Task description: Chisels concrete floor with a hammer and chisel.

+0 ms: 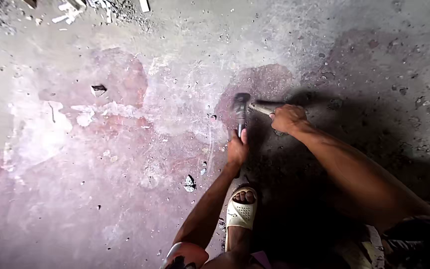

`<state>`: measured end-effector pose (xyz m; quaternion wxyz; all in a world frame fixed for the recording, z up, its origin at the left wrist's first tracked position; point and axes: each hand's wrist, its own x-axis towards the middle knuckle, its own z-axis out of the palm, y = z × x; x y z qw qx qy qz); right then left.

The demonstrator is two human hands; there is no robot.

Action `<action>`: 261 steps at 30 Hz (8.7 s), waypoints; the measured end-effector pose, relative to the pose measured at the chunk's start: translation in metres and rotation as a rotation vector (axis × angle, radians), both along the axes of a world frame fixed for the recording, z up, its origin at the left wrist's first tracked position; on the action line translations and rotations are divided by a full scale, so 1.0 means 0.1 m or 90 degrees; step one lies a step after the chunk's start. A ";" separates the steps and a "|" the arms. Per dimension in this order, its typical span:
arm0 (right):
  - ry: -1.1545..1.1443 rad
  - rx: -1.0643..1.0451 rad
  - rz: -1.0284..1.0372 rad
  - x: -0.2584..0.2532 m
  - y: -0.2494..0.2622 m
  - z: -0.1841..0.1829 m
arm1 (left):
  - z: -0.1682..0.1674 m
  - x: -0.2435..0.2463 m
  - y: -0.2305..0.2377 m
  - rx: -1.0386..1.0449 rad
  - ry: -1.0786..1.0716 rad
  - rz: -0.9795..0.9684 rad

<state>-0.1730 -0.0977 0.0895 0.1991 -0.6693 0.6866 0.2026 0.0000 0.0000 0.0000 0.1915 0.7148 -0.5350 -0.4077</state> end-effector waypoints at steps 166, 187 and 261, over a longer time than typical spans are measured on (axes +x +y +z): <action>0.025 -0.018 -0.044 -0.49 -0.32 0.13 | -0.04 0.36 0.24 0.249 0.543 0.302; 0.061 -0.027 0.146 -0.43 -0.10 -0.18 | 0.48 0.19 0.52 -0.009 0.206 0.100; -0.318 -0.001 -0.321 -0.47 0.69 -0.69 | 1.10 0.08 0.39 -0.154 0.142 -0.041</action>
